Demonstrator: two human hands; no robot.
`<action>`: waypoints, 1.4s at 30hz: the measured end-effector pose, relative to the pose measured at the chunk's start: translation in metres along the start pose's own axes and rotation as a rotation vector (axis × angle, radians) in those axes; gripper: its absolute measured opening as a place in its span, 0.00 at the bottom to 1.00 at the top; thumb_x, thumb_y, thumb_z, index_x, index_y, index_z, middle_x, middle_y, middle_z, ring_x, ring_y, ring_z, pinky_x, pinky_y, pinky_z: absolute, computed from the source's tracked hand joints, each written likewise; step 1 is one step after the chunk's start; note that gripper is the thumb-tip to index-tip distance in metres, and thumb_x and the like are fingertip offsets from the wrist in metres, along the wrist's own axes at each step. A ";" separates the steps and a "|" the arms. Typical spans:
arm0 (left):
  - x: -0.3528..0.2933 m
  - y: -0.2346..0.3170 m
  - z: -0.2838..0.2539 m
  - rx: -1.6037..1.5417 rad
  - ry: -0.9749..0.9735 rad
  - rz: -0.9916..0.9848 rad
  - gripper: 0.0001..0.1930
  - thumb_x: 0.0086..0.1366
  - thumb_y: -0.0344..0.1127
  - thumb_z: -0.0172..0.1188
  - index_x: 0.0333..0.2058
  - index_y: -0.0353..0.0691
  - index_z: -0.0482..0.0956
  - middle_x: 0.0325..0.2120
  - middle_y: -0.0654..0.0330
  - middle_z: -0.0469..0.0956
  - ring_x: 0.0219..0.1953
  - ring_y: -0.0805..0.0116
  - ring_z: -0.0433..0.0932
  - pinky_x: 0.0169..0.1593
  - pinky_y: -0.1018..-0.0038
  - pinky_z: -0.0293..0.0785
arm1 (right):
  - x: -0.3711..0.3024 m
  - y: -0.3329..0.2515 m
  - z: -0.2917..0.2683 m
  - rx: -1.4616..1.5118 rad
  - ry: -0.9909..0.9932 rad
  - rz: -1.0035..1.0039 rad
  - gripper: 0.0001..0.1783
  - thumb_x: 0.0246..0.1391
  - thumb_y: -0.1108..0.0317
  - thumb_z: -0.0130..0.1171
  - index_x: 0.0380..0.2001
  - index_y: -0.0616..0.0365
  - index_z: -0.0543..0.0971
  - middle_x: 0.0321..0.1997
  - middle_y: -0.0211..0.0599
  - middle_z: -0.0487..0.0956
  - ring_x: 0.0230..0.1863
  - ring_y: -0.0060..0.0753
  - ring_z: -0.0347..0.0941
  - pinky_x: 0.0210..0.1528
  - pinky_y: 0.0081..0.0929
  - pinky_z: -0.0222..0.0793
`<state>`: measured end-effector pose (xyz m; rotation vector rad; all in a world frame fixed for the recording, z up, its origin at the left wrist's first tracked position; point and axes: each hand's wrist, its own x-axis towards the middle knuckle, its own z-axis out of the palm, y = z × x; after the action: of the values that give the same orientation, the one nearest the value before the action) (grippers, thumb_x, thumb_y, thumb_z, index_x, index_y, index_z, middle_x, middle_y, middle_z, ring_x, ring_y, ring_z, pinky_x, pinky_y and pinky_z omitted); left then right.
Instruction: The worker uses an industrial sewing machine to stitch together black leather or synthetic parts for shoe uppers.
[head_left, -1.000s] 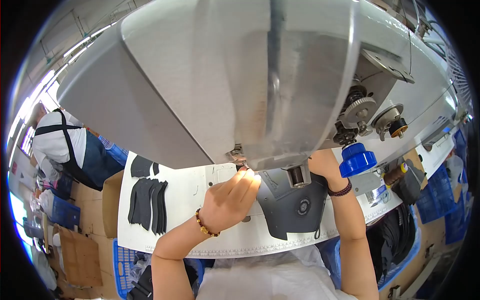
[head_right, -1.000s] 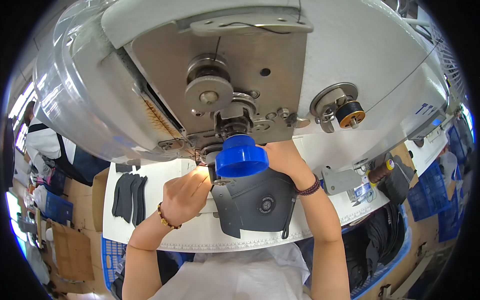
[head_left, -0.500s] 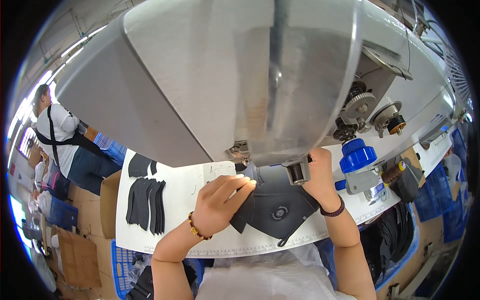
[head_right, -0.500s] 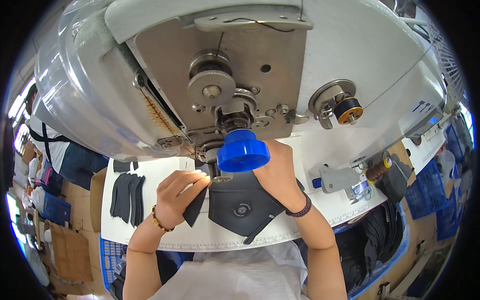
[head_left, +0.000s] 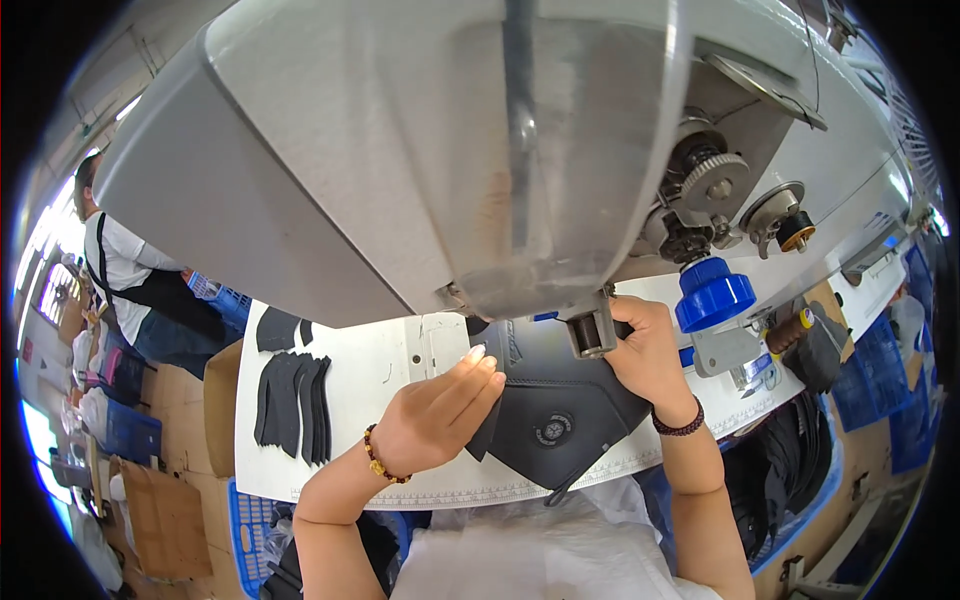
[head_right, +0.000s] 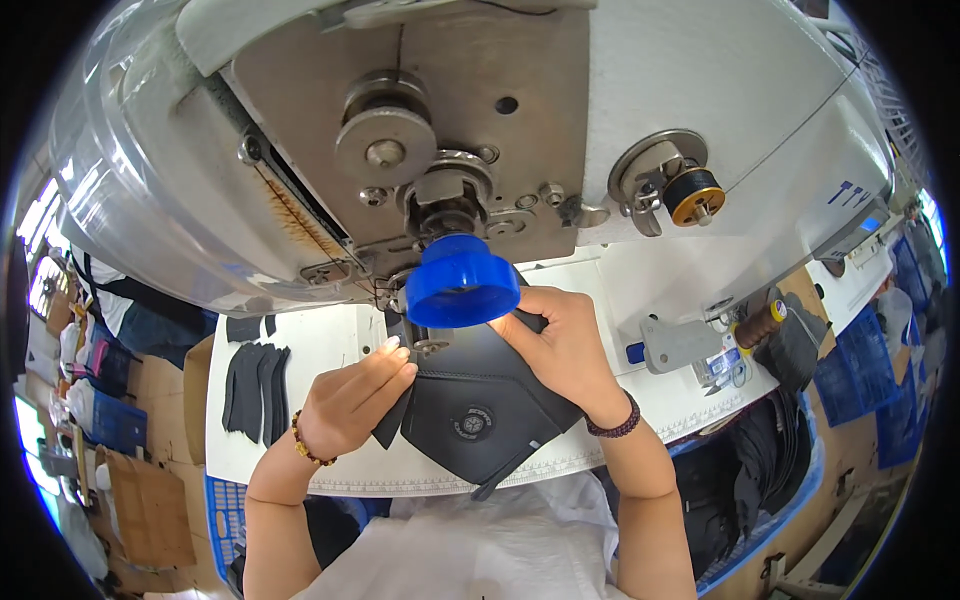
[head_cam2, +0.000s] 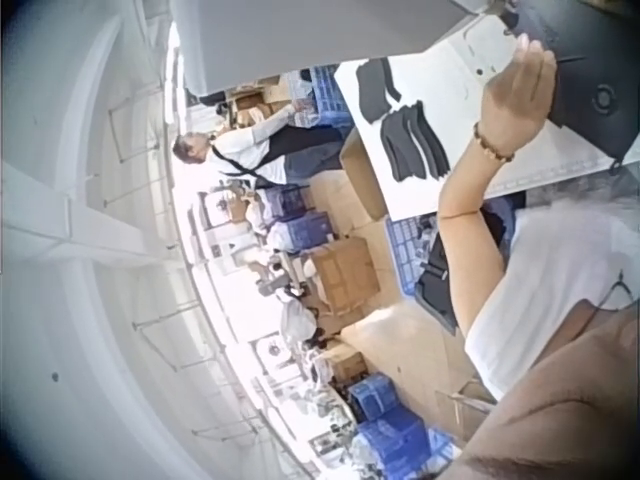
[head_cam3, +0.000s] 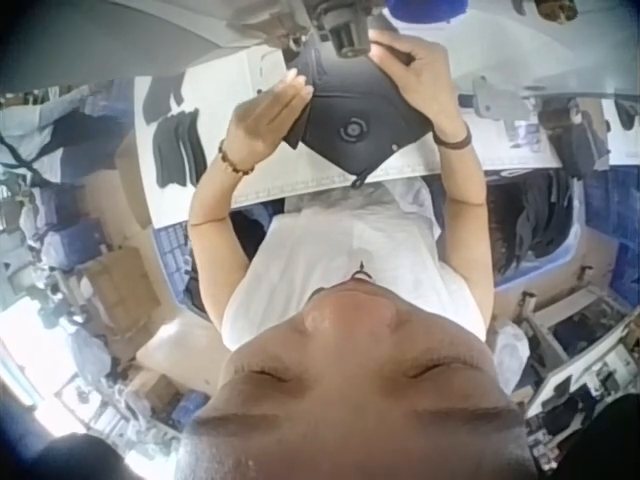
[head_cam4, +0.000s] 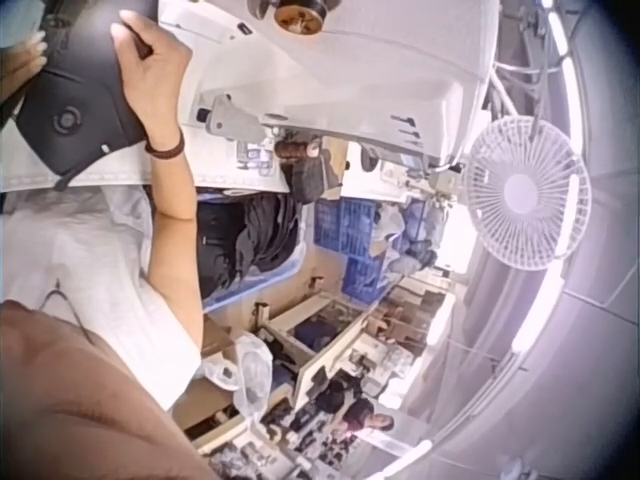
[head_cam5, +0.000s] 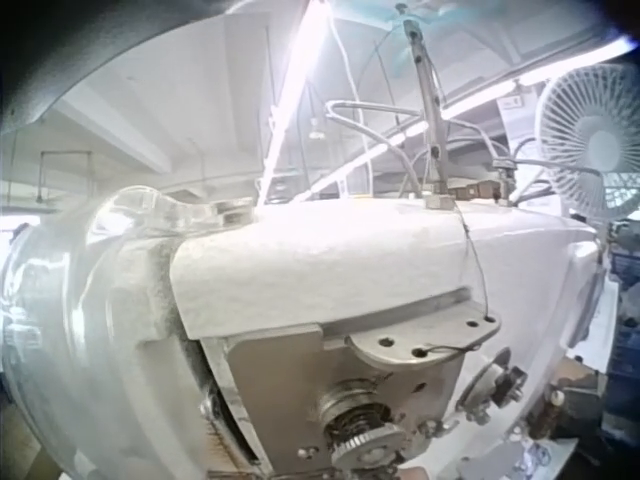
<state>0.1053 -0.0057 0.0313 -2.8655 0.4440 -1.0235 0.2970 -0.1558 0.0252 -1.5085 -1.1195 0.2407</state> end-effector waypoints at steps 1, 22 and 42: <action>0.001 0.000 -0.001 0.002 0.003 -0.001 0.14 0.47 0.22 0.57 0.36 0.28 0.76 0.36 0.51 0.76 0.39 0.60 0.78 0.27 0.79 0.76 | -0.001 0.002 0.000 -0.002 -0.002 -0.003 0.10 0.46 0.69 0.60 0.32 0.62 0.80 0.28 0.40 0.80 0.29 0.23 0.75 0.34 0.20 0.68; 0.010 -0.021 0.006 -0.097 0.028 -0.070 0.16 0.41 0.27 0.61 0.33 0.31 0.75 0.32 0.53 0.76 0.32 0.58 0.79 0.31 0.73 0.77 | 0.028 0.001 -0.001 -0.066 0.054 -0.099 0.15 0.42 0.65 0.62 0.33 0.63 0.79 0.31 0.40 0.80 0.33 0.32 0.76 0.37 0.25 0.69; 0.013 -0.017 0.000 0.055 0.071 0.037 0.13 0.42 0.25 0.59 0.32 0.37 0.78 0.27 0.65 0.76 0.22 0.77 0.73 0.20 0.84 0.68 | 0.040 0.015 -0.006 -0.189 -0.042 -0.112 0.14 0.46 0.63 0.57 0.37 0.56 0.78 0.39 0.35 0.78 0.40 0.36 0.73 0.43 0.28 0.66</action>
<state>0.1192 0.0065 0.0414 -2.7693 0.4647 -1.1158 0.3300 -0.1279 0.0313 -1.6065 -1.2850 0.0916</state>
